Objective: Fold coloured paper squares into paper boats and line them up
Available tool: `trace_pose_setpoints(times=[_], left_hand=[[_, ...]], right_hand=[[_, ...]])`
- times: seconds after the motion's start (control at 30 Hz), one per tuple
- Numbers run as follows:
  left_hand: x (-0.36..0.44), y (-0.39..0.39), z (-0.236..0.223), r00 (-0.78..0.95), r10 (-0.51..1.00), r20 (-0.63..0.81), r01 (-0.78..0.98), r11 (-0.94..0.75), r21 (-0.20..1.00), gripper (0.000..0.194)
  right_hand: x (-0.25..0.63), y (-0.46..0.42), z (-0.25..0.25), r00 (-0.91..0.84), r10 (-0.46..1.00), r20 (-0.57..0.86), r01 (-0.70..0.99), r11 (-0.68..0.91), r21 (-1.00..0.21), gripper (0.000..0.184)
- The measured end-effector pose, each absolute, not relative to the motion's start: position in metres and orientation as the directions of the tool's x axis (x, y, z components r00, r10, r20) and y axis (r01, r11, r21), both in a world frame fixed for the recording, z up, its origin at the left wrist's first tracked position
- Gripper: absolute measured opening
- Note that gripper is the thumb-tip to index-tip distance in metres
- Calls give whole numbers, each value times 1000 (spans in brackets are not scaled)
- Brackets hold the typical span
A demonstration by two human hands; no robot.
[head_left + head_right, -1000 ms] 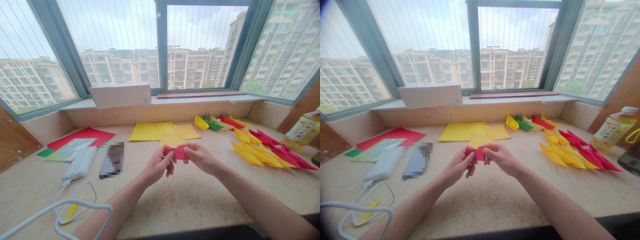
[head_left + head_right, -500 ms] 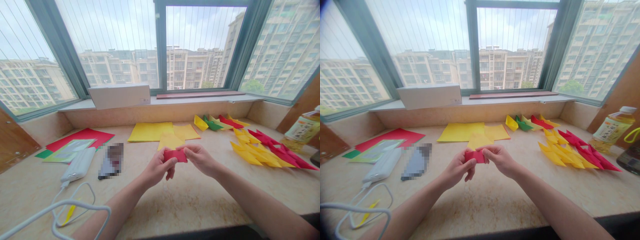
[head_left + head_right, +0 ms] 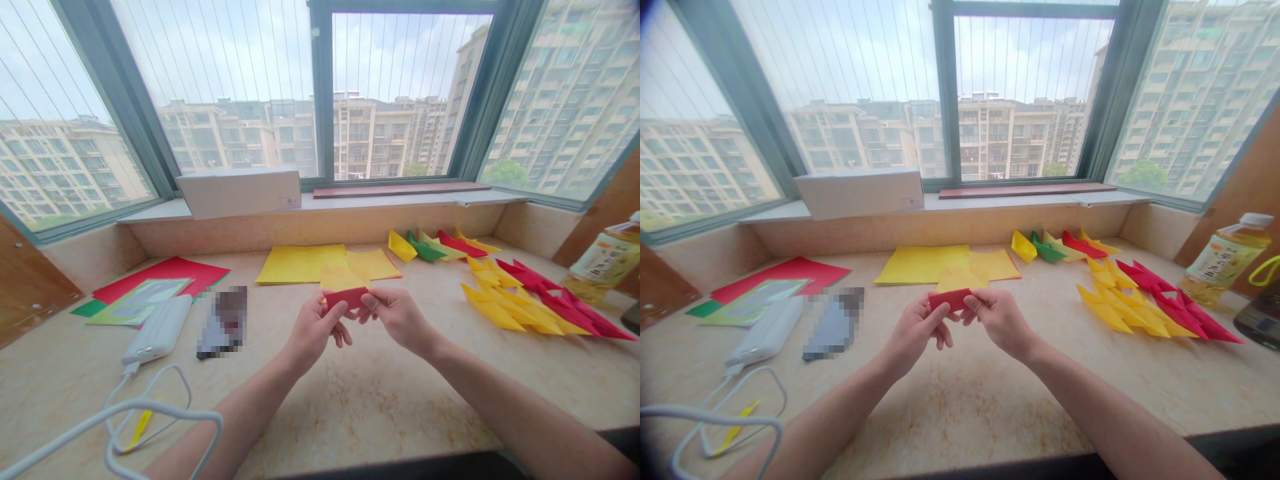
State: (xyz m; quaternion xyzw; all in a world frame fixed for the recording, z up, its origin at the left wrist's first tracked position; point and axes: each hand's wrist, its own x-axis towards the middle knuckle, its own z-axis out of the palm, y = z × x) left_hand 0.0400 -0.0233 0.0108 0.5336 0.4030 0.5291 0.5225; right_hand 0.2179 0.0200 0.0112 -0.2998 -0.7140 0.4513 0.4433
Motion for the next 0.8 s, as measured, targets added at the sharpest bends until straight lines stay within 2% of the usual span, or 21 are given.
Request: trace_pose_setpoints(times=[0.37, 0.6, 0.7, 0.8], left_hand=[[38, -25, 10, 176, 971, 164, -66, -154, 986, 51], [34, -25, 11, 221, 958, 180, 10, -187, 982, 49], [34, -27, 12, 217, 955, 203, -20, -204, 979, 47], [35, -32, 13, 282, 935, 216, -77, -203, 976, 43]], right_hand=[[223, 22, 12, -476, 811, 339, 104, 435, -894, 58], [219, 18, 15, -495, 811, 313, -59, 327, -943, 43], [217, 18, 16, -458, 825, 330, -50, 347, -937, 42], [217, 21, 16, -427, 842, 329, -82, 326, -942, 42]])
